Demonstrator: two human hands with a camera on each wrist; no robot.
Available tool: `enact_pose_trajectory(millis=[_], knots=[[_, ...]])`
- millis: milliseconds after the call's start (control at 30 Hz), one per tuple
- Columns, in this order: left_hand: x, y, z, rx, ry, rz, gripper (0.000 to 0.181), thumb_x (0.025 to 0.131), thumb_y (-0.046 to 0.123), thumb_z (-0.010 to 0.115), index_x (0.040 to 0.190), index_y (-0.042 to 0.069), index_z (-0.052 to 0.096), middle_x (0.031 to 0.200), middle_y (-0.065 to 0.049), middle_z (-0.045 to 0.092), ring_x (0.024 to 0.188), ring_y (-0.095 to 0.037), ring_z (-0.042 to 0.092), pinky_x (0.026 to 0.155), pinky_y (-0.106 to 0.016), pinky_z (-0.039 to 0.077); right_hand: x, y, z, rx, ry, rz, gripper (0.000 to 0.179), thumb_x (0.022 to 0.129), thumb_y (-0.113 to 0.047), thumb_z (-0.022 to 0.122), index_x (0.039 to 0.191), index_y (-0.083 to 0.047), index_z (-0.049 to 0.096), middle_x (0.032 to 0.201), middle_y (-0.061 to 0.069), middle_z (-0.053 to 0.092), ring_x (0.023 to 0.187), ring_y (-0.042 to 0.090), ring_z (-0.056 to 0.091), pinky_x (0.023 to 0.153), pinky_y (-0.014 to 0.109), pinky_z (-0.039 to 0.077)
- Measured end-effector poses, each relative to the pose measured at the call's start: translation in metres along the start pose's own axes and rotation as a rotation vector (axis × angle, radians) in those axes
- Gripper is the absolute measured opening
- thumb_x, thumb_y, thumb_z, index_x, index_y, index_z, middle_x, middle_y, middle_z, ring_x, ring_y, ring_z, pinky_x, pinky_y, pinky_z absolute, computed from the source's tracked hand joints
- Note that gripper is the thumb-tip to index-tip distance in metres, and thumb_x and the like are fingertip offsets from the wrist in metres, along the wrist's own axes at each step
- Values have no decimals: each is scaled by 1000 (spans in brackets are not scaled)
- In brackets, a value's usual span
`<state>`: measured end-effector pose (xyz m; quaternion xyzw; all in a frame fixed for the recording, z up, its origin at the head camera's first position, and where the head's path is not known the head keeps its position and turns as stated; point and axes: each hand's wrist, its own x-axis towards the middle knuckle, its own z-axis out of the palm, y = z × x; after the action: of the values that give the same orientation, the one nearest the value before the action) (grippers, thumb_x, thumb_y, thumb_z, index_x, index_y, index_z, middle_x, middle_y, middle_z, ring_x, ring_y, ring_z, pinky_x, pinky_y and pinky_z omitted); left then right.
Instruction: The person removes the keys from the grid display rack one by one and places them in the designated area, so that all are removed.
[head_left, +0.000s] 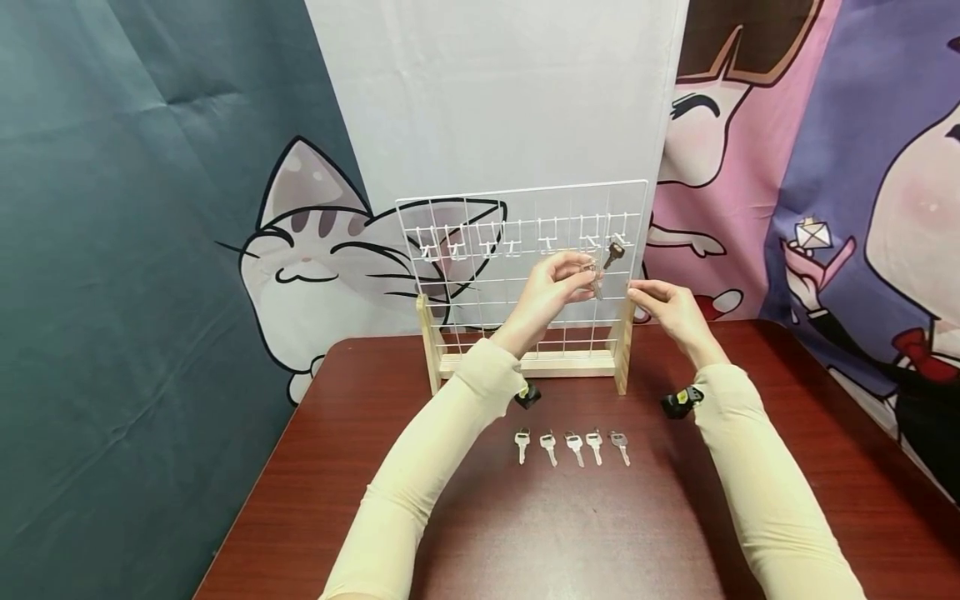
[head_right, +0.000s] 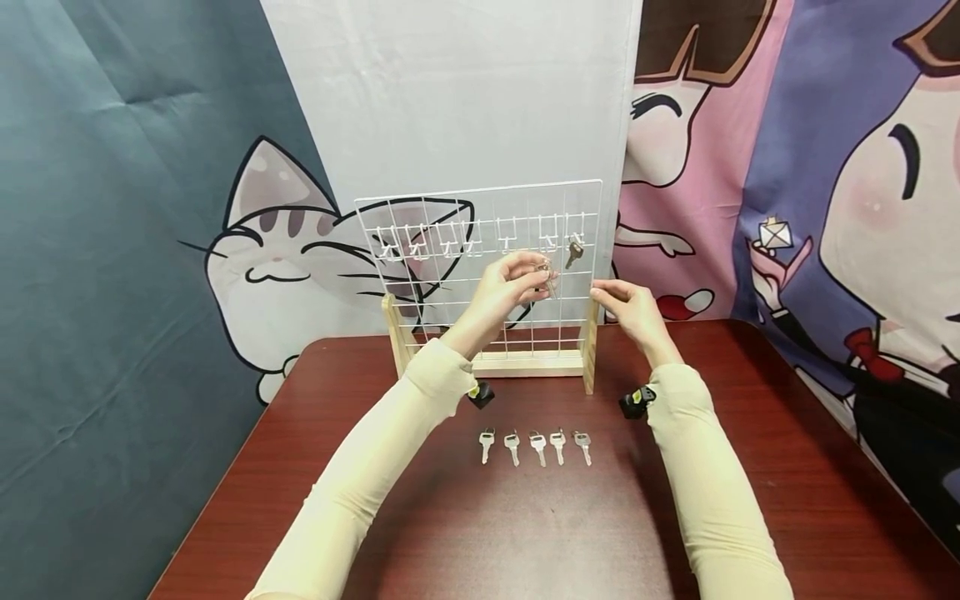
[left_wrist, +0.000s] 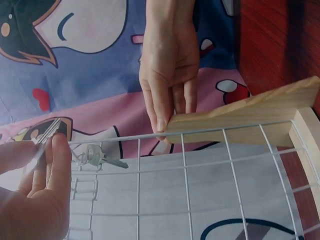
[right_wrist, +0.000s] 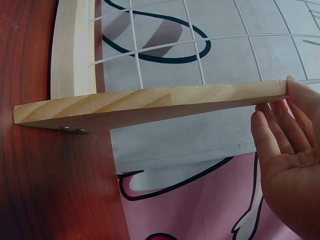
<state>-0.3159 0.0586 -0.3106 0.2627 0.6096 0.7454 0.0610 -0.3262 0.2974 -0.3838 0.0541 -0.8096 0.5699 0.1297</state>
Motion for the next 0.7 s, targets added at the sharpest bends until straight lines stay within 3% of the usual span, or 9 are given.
enact_pose_trajectory(millis=[67, 133, 300, 400, 567, 700], knots=[[-5, 0, -4, 5, -10, -4, 27, 97, -2, 62, 123, -9, 59, 106, -20, 70, 91, -20, 69, 88, -36, 59, 4, 8, -1, -7, 1, 1, 48, 98, -29, 68, 134, 2, 61, 113, -13, 70, 103, 0, 58, 85, 12, 46], [-10, 1, -10, 20, -24, -2, 26, 97, -2, 62, 122, -9, 58, 107, -22, 69, 89, -16, 69, 88, -36, 59, 0, 1, -1, -13, -4, 2, 49, 98, -30, 69, 134, 2, 61, 112, -13, 70, 103, 0, 57, 85, 12, 46], [-26, 2, -26, 93, -53, 3, 26, 97, 0, 63, 122, -10, 58, 112, -26, 68, 99, -32, 69, 89, -38, 59, -12, -22, 1, 16, -20, 15, 45, 99, -21, 67, 134, 7, 60, 111, -9, 71, 99, -1, 58, 82, 12, 48], [-37, 1, -37, 126, -60, -11, 26, 97, 1, 64, 120, -8, 59, 110, -24, 69, 100, -35, 69, 90, -41, 58, -6, -10, 1, 29, -13, 15, 45, 99, -22, 67, 134, 6, 60, 112, -10, 71, 99, -1, 58, 83, 12, 48], [-55, -3, -57, 175, -58, -39, 23, 97, 3, 65, 118, -5, 61, 113, -30, 66, 90, -22, 70, 90, -45, 58, 3, 11, 0, 11, -9, 8, 48, 98, -30, 69, 135, 0, 62, 113, -14, 70, 102, -2, 58, 86, 11, 47], [-66, -7, -72, 211, -37, -48, 25, 98, 5, 65, 118, -8, 61, 110, -30, 67, 87, -20, 70, 89, -45, 59, 4, 14, 0, 6, -9, -15, 51, 97, -33, 69, 135, 0, 61, 112, -15, 70, 103, 0, 58, 85, 12, 47]])
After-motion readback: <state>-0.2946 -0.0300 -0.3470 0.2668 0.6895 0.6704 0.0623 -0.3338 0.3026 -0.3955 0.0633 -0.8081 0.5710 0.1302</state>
